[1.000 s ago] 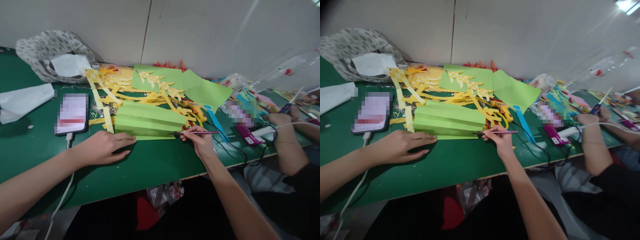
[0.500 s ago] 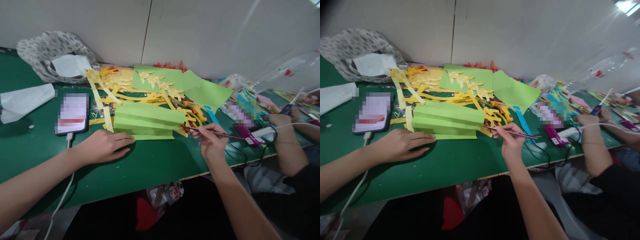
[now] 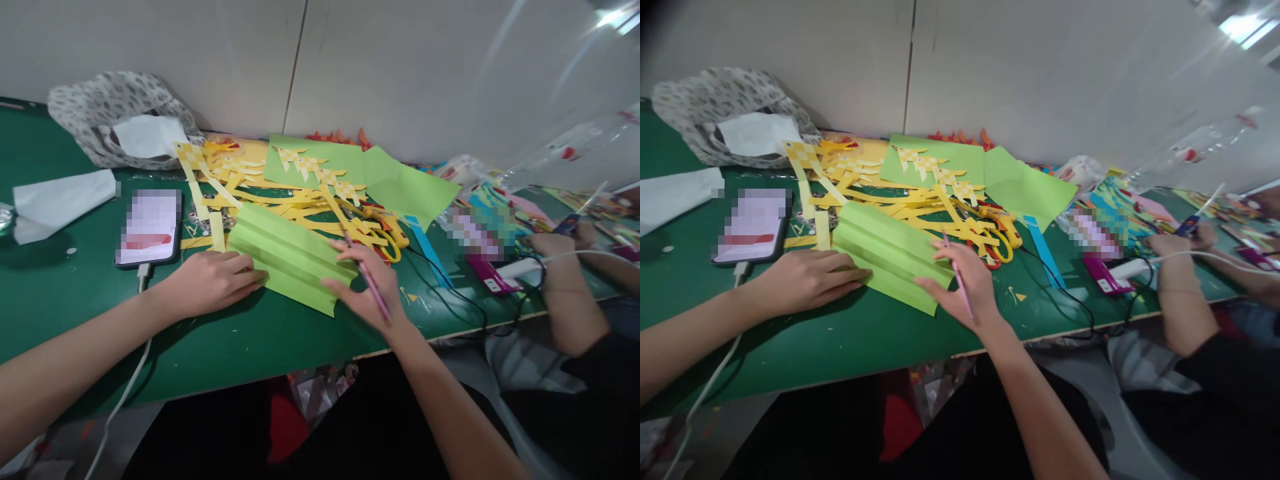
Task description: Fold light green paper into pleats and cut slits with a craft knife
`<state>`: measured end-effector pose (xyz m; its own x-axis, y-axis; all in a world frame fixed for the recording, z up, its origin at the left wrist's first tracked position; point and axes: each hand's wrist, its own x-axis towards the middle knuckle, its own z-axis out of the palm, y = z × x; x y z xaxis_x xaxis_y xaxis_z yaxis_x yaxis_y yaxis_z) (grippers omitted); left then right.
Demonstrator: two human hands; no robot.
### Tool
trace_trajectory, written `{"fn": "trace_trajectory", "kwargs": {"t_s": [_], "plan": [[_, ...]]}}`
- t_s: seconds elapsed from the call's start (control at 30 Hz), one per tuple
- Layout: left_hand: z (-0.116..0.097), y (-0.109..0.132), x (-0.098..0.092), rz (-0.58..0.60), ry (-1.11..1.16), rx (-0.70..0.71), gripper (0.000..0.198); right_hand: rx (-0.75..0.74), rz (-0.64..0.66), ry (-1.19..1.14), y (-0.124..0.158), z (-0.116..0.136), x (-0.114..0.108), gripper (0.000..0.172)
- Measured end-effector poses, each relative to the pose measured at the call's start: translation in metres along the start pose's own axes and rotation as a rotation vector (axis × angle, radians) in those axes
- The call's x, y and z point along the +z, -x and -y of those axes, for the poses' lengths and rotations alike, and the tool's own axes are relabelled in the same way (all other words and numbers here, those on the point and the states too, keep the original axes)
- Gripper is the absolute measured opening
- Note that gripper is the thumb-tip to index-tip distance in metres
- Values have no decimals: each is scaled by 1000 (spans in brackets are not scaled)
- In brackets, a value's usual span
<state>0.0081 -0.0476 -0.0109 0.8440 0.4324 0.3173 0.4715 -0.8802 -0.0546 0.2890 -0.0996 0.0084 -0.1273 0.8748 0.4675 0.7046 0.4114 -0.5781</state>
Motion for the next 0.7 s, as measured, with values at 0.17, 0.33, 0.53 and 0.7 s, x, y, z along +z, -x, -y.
{"fn": "trace_trajectory", "kwargs": {"t_s": [0.17, 0.33, 0.53, 0.7], "plan": [[-3, 1, -2, -106, -18, -30, 24, -12, -21, 203, -1, -2, 10, 21], [-16, -6, -17, -97, 350, -334, 37, 23, -549, 10, -5, 15, 11, 37], [-37, -36, -15, -47, 1002, -621, 51, 90, -461, -201, 1, 45, 43, 40], [-26, -46, -17, -249, 1227, -889, 34, 174, -290, -463, -3, 50, 50, 41]]}}
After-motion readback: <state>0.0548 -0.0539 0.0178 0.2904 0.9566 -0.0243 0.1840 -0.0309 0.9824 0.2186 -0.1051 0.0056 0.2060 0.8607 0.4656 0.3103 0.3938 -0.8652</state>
